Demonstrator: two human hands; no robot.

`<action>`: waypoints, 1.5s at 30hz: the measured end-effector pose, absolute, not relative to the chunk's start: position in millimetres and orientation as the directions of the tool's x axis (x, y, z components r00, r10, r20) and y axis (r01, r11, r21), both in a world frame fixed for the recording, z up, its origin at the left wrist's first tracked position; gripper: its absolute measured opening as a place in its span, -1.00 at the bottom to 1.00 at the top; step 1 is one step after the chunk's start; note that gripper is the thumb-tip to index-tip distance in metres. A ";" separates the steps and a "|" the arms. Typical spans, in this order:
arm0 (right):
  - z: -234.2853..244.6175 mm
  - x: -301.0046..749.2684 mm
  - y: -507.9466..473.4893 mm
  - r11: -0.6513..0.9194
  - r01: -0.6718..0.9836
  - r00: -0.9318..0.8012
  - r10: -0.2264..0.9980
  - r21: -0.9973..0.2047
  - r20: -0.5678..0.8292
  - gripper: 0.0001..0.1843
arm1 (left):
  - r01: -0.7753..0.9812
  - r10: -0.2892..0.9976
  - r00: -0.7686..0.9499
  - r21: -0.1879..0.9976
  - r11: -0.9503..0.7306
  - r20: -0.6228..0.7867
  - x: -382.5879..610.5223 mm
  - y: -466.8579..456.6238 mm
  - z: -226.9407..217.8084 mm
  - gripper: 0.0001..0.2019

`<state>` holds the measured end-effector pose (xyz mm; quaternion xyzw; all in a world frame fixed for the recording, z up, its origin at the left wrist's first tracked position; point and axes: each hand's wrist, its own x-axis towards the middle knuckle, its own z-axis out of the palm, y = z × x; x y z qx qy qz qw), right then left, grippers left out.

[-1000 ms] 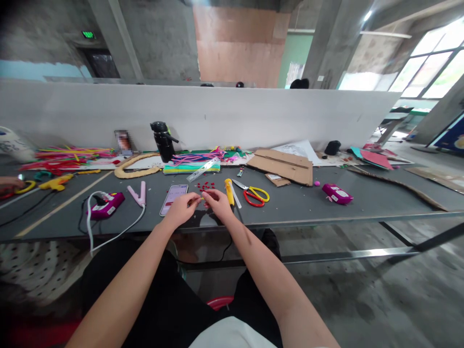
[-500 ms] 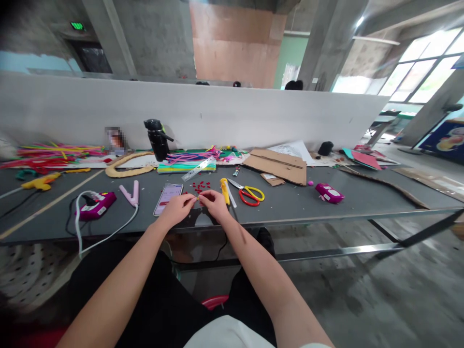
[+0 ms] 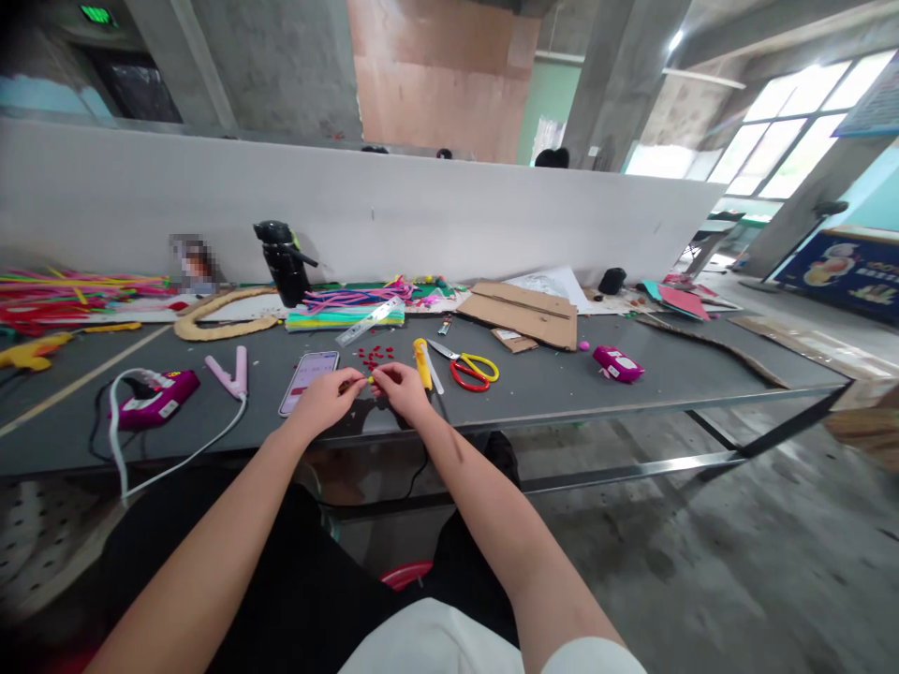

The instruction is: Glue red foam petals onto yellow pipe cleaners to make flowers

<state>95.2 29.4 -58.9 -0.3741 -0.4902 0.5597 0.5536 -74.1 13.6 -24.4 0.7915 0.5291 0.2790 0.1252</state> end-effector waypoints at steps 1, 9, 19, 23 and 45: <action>-58.8 95.0 29.5 0.095 -0.250 -0.104 0.987 -0.963 0.125 -0.47 | 0.770 0.908 0.283 0.492 -0.407 0.309 -74.0 13.5 -24.3 -0.77; -50.9 95.0 23.4 0.110 -0.240 -0.147 0.978 -0.965 0.148 -0.49 | 0.772 0.906 0.286 0.485 -0.411 0.313 -73.8 10.9 -20.0 -0.76; -57.4 95.8 26.4 0.131 -0.200 -0.130 0.979 -0.971 0.159 -0.55 | 0.771 0.911 0.288 0.492 -0.404 0.296 -72.3 9.4 -20.4 -0.76; -57.6 96.2 26.8 0.141 -0.179 -0.127 0.978 -0.974 0.165 -0.56 | 0.768 0.911 0.294 0.496 -0.406 0.290 -72.3 9.0 -20.4 -0.76; -44.4 135.3 -14.7 0.417 0.448 -0.051 0.895 -0.791 0.443 -0.59 | 0.779 0.929 0.121 0.547 -0.308 0.350 -79.9 23.0 -18.5 -0.73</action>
